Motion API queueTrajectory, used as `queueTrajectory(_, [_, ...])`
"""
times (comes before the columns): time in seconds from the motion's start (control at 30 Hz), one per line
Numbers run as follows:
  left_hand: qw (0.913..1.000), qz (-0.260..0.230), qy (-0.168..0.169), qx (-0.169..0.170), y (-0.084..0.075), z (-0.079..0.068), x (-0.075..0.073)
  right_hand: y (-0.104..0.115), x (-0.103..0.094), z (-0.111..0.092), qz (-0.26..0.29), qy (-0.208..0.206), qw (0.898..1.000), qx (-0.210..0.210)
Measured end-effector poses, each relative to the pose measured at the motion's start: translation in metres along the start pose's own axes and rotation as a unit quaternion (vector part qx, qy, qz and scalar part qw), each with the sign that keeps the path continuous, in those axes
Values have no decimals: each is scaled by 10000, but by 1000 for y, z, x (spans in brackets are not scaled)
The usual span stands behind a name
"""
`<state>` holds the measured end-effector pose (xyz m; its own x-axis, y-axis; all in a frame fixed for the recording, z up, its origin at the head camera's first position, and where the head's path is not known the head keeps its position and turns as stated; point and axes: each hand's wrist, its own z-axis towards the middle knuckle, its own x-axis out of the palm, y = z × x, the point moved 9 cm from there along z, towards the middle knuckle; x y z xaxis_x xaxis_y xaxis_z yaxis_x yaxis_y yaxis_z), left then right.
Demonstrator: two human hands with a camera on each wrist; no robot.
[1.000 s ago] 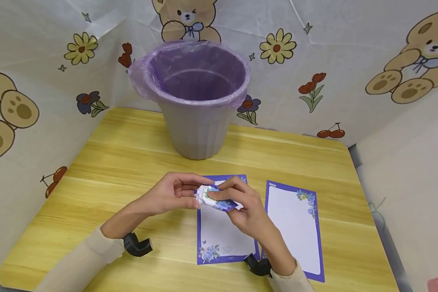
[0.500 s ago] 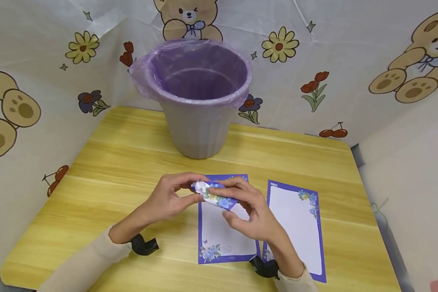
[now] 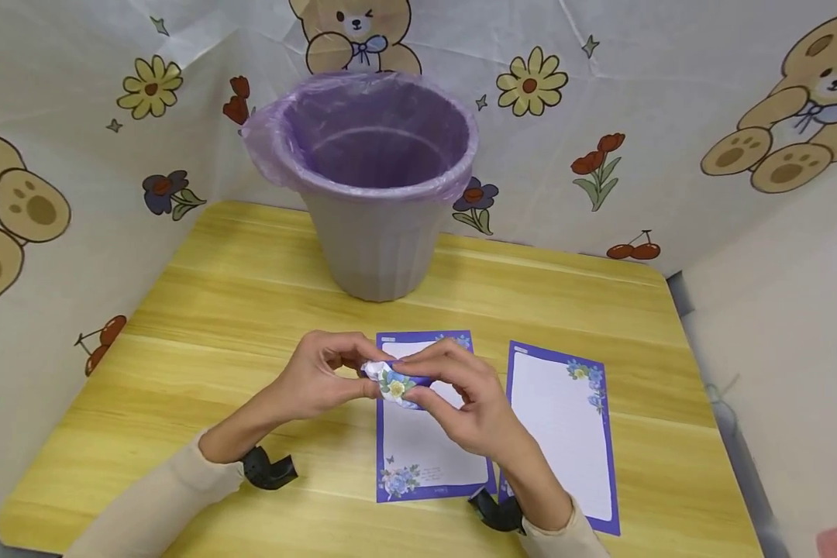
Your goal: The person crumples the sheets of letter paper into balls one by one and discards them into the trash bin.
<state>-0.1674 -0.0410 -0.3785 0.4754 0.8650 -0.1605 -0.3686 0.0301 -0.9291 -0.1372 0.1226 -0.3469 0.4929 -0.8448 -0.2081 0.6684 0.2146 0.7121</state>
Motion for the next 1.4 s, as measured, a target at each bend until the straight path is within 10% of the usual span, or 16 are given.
queueTrajectory(0.3, [9982,81,-516,-295,9,-3,-2,3,3,-3,-1471,-738,9845,-601])
queueTrajectory(0.7, [9795,1819,-867,-72,2,-11,-12,-5,-1,7,-1703,-1232,9770,-360])
queueTrajectory(1.07, [9819,1419,-1250,127,2,-7,-7,28,15,7,-4190,-1055,8915,-1362])
queueTrajectory(1.2, [9834,1566,-867,294,-1,-4,5,31,15,6,-3929,-1187,8995,-1499])
queueTrajectory(1.4, [9686,2379,-76,718,-2,-7,21,30,9,5,-2653,-981,9502,-1309])
